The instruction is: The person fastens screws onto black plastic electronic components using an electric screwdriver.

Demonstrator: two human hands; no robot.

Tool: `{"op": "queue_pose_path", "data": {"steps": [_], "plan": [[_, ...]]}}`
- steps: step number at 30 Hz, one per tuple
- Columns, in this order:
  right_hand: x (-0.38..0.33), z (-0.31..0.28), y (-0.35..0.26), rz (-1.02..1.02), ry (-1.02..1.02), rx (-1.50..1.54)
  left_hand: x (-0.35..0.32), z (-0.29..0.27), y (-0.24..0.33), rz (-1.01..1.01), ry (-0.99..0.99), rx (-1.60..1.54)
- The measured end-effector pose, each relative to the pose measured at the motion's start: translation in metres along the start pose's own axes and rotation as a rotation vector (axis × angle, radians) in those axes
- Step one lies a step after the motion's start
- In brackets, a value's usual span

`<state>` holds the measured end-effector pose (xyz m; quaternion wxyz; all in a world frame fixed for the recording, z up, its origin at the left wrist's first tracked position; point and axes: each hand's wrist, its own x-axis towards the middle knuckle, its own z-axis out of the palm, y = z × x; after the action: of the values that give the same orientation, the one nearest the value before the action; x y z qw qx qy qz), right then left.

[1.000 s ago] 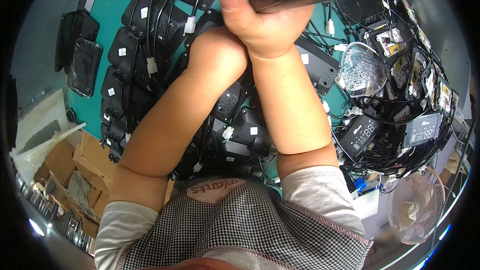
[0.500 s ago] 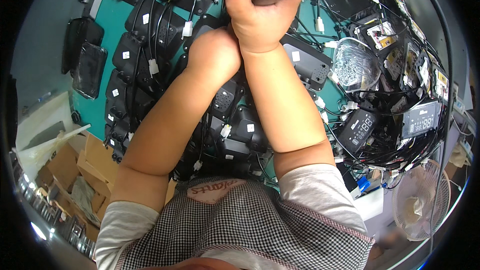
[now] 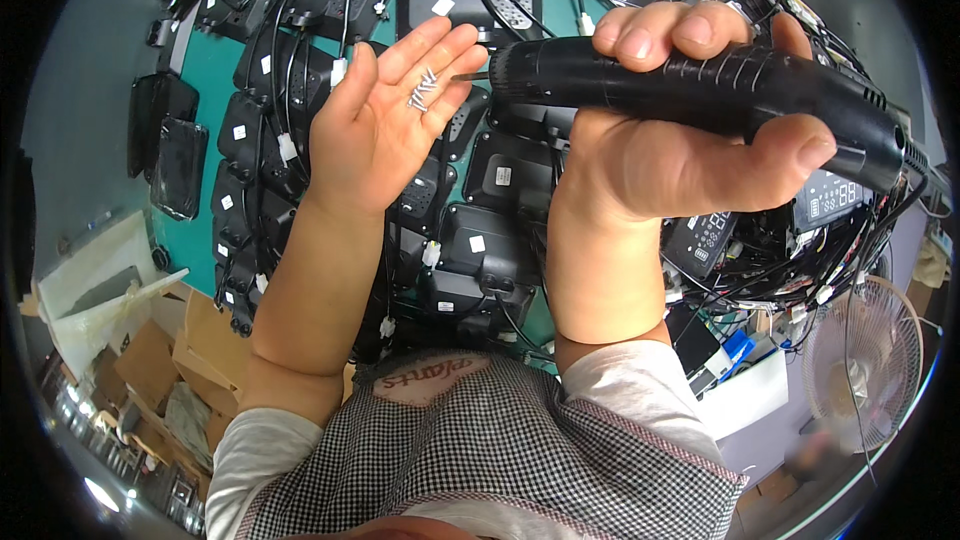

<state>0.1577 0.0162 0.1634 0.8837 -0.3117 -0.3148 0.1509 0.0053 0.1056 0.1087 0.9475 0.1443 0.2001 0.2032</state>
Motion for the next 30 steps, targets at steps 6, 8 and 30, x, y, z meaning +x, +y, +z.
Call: {"op": "queue_pose_path", "data": {"steps": [6, 8, 30], "plan": [[-0.005, -0.005, 0.003, -0.024, 0.087, 0.048, 0.0, 0.006, -0.012, -0.015, -0.08, 0.007], [-0.006, -0.006, 0.003, -0.009, 0.095, 0.058, 0.002, 0.009, -0.02, -0.01, -0.052, 0.031], [0.009, -0.036, -0.019, -0.045, 0.114, 0.014, 0.022, -0.012, -0.035, -0.119, 0.108, 0.165]]}}
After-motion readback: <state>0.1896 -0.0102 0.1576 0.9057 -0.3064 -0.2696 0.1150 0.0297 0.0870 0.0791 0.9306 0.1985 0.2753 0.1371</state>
